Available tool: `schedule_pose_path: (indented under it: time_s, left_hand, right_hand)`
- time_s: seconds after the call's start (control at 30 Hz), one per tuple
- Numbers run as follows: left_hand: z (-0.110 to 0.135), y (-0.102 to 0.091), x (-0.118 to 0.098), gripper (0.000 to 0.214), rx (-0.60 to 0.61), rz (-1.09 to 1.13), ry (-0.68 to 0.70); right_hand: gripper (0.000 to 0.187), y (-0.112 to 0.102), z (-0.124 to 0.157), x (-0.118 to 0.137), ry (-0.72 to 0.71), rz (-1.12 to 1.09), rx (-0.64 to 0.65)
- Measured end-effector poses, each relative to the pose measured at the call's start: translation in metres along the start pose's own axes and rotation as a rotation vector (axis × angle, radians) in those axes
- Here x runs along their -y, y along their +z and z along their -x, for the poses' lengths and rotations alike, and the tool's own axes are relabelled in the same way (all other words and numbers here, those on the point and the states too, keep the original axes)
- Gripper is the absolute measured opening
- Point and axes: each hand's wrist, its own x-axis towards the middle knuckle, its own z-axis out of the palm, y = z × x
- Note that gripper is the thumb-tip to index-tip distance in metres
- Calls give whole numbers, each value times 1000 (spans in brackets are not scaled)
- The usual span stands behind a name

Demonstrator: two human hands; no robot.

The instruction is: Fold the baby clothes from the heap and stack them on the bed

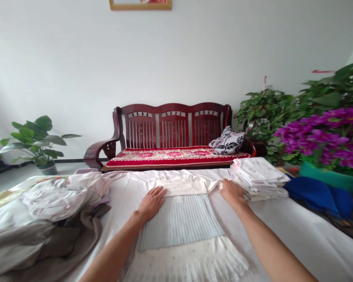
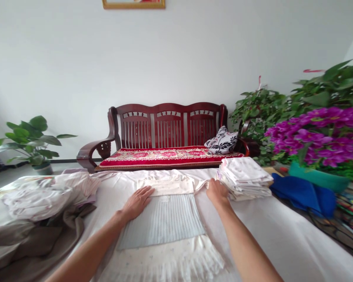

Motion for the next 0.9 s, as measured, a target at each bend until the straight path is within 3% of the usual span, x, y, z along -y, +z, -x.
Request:
schedule_pose_path:
  time_s: [0.17,0.23,0.27,0.37,0.4,0.43,0.5,0.63,0.7,0.9]
  left_hand:
    - [-1,5,4,46,-36,16,9]
    - [-1,6,5,46,-53,24,18]
    - [-1,7,5,45,-58,27,22]
    - [0,6,5,45,-62,30,22]
    - [0,5,5,45,-63,32,20]
    - [0,4,4,44,-65,35,20]
    - [0,0,0,38,-70,47,29]
    - [-1,-7,-7,25,-98,77,-8]
    - [-1,-7,-9,20,-110,82,-82]
    - [4,-2,-6,28,-235,219,-263]
  right_hand:
    - [35,-1,0,8,25,-31,-131]
    - [38,0,6,22,-77,-62,-254]
    - [38,2,10,31,-224,-95,-323]
    - [37,16,23,54,-875,-248,-460]
    - [38,22,27,58,-1018,-300,-464]
    - [40,28,29,59,-1074,-344,-443]
    - [41,38,29,56,-957,-408,-387]
    - [40,48,18,36,-440,-451,-261]
    - [40,50,11,28,-287,-470,-217]
    - [33,61,4,24,-298,-526,-125]
